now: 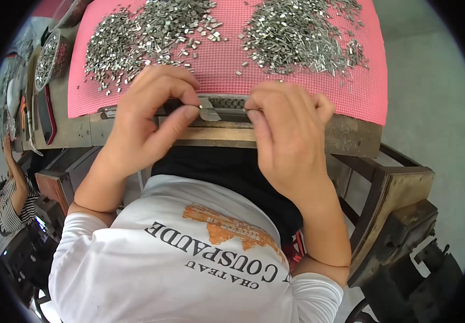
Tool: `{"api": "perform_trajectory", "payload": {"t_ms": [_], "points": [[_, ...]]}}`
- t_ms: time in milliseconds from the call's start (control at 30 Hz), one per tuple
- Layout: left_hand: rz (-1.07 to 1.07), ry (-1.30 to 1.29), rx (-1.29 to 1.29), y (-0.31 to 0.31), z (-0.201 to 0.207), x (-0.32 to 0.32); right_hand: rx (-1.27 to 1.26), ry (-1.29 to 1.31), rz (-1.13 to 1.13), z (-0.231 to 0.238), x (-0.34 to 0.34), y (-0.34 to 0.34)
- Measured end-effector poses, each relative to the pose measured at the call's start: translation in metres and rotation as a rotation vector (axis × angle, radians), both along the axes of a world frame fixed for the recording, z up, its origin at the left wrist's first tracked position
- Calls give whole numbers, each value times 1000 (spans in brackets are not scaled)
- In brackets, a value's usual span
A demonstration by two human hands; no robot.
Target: The person places small metal parts into a jig, then uses a manual press machine to secure them onto a metal strip.
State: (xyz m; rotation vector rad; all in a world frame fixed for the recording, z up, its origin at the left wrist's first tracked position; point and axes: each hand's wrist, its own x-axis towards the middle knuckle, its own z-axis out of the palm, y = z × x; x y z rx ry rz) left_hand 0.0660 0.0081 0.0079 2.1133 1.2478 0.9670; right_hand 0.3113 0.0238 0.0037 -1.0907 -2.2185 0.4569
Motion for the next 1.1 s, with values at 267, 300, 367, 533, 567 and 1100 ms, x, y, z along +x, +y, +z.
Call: {"api": "perform_trajectory", "payload": {"t_ms": [267, 300, 367, 533, 567, 1100], "points": [[-1, 195, 99, -1, -8, 27, 125, -57, 29, -9, -7, 0], [7, 231, 114, 0, -8, 28, 179, -82, 23, -10, -9, 0], [14, 267, 126, 1, -7, 31, 230, -106, 15, -11, -11, 0], [32, 352, 158, 0, -5, 33, 309, -169, 2, -10, -17, -1], [30, 352, 156, 0, -4, 33, 306, -169, 0, -8, -18, -2], [94, 171, 119, -1, -8, 28, 209, 19, 8, -16, -5, 2]]}}
